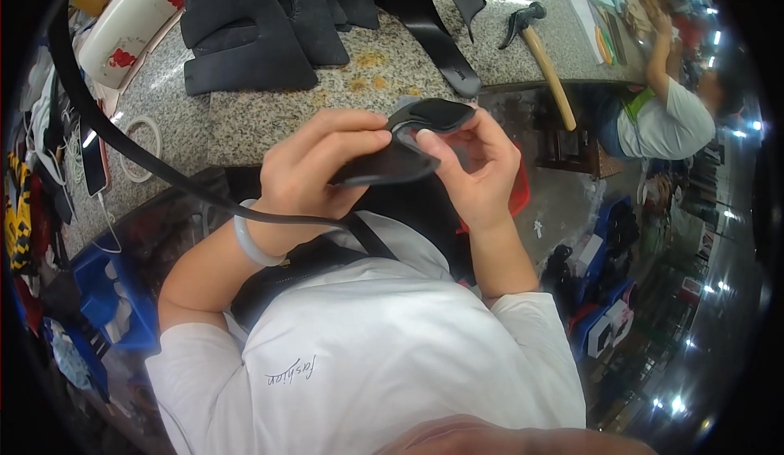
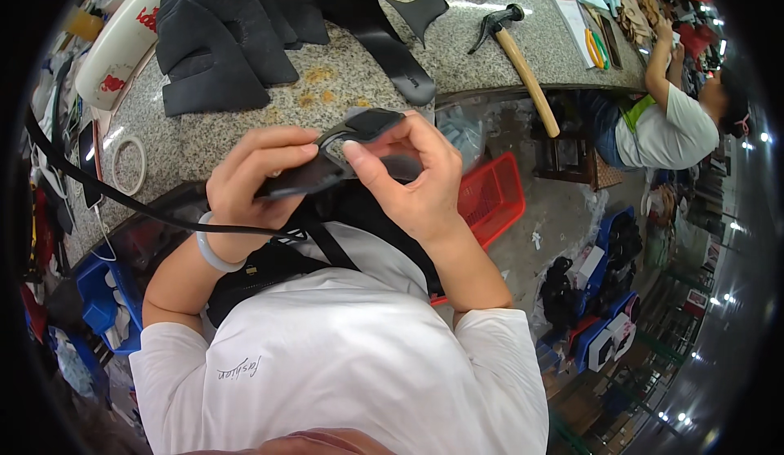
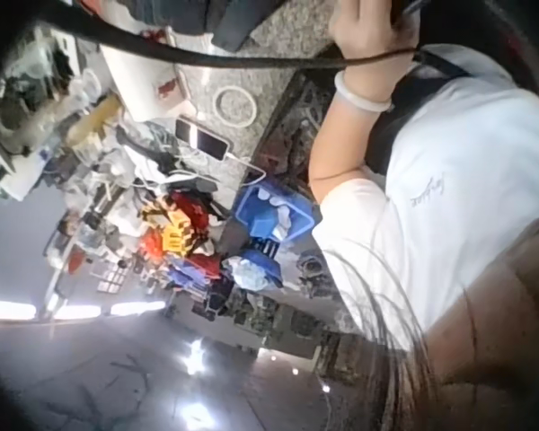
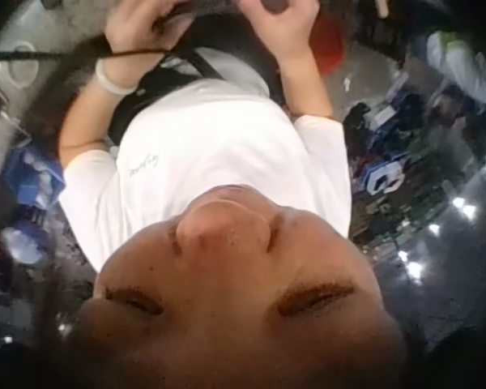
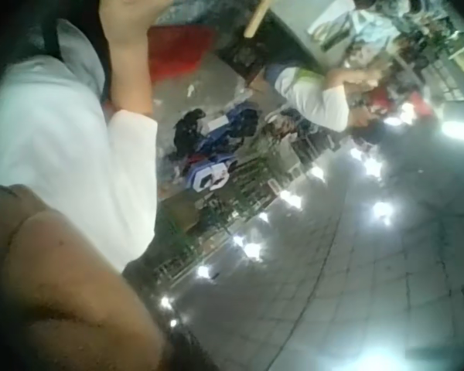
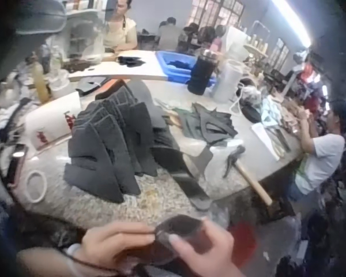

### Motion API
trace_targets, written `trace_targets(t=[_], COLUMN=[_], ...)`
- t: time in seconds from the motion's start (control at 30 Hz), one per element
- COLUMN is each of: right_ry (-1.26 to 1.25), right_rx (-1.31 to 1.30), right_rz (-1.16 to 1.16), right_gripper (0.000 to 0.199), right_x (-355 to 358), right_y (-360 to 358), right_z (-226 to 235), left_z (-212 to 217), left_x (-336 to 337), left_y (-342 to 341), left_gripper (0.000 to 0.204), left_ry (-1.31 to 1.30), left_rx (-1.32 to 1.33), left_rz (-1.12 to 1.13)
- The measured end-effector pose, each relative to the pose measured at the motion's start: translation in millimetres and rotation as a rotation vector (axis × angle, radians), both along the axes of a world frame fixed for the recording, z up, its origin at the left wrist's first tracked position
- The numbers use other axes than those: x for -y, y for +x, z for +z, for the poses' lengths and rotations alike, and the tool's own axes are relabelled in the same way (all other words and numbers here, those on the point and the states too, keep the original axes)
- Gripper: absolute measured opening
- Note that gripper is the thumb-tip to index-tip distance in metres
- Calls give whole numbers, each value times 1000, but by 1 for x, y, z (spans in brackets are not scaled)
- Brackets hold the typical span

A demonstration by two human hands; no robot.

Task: The person takes shoe components and attaches lining pieces and edge strips to them by hand.

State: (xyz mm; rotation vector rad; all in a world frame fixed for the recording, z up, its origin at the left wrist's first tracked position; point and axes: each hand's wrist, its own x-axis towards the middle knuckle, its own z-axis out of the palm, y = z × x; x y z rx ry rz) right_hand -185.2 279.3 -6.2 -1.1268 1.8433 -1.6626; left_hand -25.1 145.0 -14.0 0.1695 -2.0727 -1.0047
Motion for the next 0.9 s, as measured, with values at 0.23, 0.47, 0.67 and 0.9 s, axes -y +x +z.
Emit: trace_targets(t=[0.23, 0.47, 0.67, 0.9], right_ry=[26, 30, 29, 26], right_rx=[66, 49, -95, -171], right_rz=[15, -11, 12, 46], right_gripper=[20, 14, 12, 10], right_x=[6, 11, 19, 27], right_y=[4, 1, -4, -5], right_z=[-5, -5, 6, 13], left_z=[-7, -16, -4, 6], left_x=[-2, -12, 4, 25], left_y=[5, 1, -4, -10], left_gripper=[44, 39, 29, 25], left_ry=[-62, 490, 1007, 1227], left_rx=[37, 133, 110, 241], left_rz=[-41, -115, -241, -329])
